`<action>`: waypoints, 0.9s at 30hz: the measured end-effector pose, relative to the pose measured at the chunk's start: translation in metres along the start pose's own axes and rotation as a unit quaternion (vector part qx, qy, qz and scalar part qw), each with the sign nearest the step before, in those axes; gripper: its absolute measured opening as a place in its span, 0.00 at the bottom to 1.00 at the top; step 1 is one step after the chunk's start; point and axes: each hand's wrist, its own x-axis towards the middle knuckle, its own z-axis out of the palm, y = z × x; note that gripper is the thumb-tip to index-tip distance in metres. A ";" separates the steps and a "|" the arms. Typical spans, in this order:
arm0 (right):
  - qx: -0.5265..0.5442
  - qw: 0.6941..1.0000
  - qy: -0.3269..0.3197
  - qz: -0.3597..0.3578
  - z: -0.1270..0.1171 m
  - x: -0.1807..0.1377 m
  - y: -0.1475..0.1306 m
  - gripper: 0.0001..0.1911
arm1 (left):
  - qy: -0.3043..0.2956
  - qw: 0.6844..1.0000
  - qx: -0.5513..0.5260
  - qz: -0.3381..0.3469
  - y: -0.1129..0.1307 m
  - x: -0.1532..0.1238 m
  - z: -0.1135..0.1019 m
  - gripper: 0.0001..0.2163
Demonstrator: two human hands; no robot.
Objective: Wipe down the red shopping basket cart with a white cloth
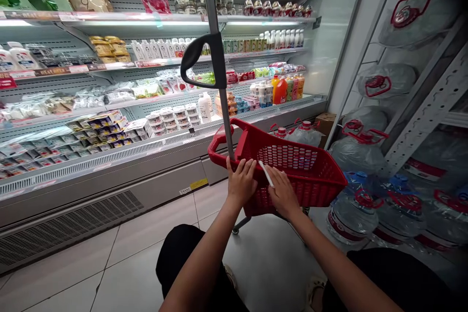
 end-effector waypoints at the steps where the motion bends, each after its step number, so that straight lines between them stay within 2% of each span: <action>1: 0.019 1.000 0.000 -0.009 0.005 0.009 -0.012 0.41 | -0.001 1.000 0.009 0.004 0.001 0.000 -0.001 0.29; 4: 0.063 0.998 0.017 -0.017 0.014 0.028 -0.037 0.40 | -0.006 0.999 0.043 0.025 -0.001 -0.003 -0.005 0.30; 6: 0.068 0.997 0.015 -0.036 0.010 0.026 -0.035 0.39 | -0.009 0.997 0.061 0.037 -0.004 -0.005 -0.007 0.32; 9: 0.036 0.999 0.007 -0.040 -0.006 0.005 -0.003 0.39 | -0.015 0.996 0.075 0.043 -0.005 -0.009 -0.007 0.35; 12: -0.017 0.999 0.031 0.024 -0.019 -0.020 0.034 0.38 | -0.018 0.997 0.067 0.026 0.003 -0.009 -0.003 0.34; 14: -0.037 0.996 0.049 0.063 -0.019 -0.025 0.040 0.36 | -0.015 0.998 0.057 0.005 0.010 -0.008 0.002 0.33; 16: -0.034 0.996 0.056 0.068 -0.013 -0.018 0.028 0.37 | -0.009 0.999 0.051 -0.011 0.017 -0.008 0.007 0.32; 20: -0.012 1.000 0.024 -0.003 0.002 0.009 -0.019 0.42 | 0.007 0.998 0.065 -0.021 0.022 -0.009 0.015 0.30; 22: -0.020 0.999 0.008 -0.032 0.003 0.014 -0.029 0.43 | 0.012 0.997 0.069 -0.024 0.020 -0.010 0.017 0.30; 24: -0.043 0.998 0.000 -0.049 -0.002 0.008 -0.018 0.42 | 0.012 0.998 0.062 -0.028 0.016 -0.010 0.018 0.31; 27: -0.092 0.995 0.004 -0.037 -0.019 -0.019 0.030 0.36 | 0.008 0.998 0.048 -0.031 0.010 -0.010 0.018 0.34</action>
